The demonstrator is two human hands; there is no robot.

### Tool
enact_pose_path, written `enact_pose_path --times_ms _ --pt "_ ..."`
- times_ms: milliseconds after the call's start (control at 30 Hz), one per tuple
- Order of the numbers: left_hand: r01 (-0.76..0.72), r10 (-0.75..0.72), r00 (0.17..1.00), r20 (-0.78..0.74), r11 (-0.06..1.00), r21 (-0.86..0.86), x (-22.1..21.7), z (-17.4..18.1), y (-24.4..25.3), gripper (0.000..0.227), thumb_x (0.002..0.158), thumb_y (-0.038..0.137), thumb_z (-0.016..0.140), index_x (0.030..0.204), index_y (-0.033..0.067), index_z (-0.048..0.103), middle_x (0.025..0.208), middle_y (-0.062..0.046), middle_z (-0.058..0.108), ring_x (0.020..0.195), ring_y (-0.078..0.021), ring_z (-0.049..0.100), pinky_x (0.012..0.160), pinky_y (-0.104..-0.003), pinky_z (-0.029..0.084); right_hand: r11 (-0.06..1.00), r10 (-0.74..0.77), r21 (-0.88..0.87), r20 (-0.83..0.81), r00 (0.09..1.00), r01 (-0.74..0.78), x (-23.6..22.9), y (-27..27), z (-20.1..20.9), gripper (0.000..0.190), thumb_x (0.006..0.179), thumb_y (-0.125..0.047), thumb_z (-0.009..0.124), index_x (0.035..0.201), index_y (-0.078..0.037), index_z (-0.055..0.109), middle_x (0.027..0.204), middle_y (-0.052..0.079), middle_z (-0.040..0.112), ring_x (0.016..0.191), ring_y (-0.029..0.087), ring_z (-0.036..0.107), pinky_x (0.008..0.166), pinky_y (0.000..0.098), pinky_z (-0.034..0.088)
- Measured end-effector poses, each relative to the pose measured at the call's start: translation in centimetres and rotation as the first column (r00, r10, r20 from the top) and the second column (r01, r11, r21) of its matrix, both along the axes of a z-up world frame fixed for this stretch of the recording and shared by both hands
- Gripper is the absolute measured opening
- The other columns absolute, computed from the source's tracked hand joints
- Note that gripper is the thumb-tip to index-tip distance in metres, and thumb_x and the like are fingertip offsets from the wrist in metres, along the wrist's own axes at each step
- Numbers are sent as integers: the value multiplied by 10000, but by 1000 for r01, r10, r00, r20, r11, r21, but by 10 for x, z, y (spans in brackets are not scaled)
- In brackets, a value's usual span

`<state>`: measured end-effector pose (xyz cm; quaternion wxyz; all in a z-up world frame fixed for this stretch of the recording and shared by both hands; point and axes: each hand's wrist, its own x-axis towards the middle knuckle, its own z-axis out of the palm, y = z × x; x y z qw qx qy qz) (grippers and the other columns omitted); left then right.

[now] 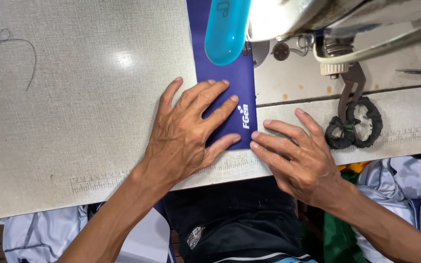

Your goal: Cutting and sewing blue fabric strips using an industrial sewing machine and scissors.

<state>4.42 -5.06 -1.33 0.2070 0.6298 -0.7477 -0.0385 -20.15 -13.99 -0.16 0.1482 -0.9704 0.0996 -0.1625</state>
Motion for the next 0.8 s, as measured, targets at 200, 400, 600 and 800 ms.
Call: enact_pose_path --times_ms 200,400,600,800 --pt "21 -21 1000 -17 999 -32 14 -5 -16 539 978 462 780 1363 95 694 1469 -149 591 1332 -315 583 1190 -555 287 1000 6 -2 -4 1000 -6 12 -15 -1 254 965 -2 679 1208 -65 712 1268 110 705 1221 363 658 1169 652 350" --pt "34 -37 999 -35 996 -79 28 -10 -35 542 957 447 825 1349 92 706 1331 -182 625 1294 -333 585 1179 -605 293 1000 -1 -24 43 999 2 26 -34 -4 222 962 12 732 1177 -41 748 1215 125 745 1205 371 680 1180 633 341" --pt "55 -64 995 -82 994 -99 42 -17 -55 431 979 427 804 1179 50 745 1440 -196 582 1328 -357 554 1191 -646 231 996 7 -90 88 996 1 41 -52 -7 175 971 29 784 1142 -5 791 1184 145 775 1185 375 692 1203 581 328" --pt "61 -72 994 -78 990 -129 56 -23 -75 455 1025 436 739 1321 90 729 1444 -190 577 1325 -367 553 1165 -667 234 992 -1 -129 115 993 16 52 -69 -12 215 942 90 786 1130 -13 801 1210 136 772 1205 369 672 1075 536 383"
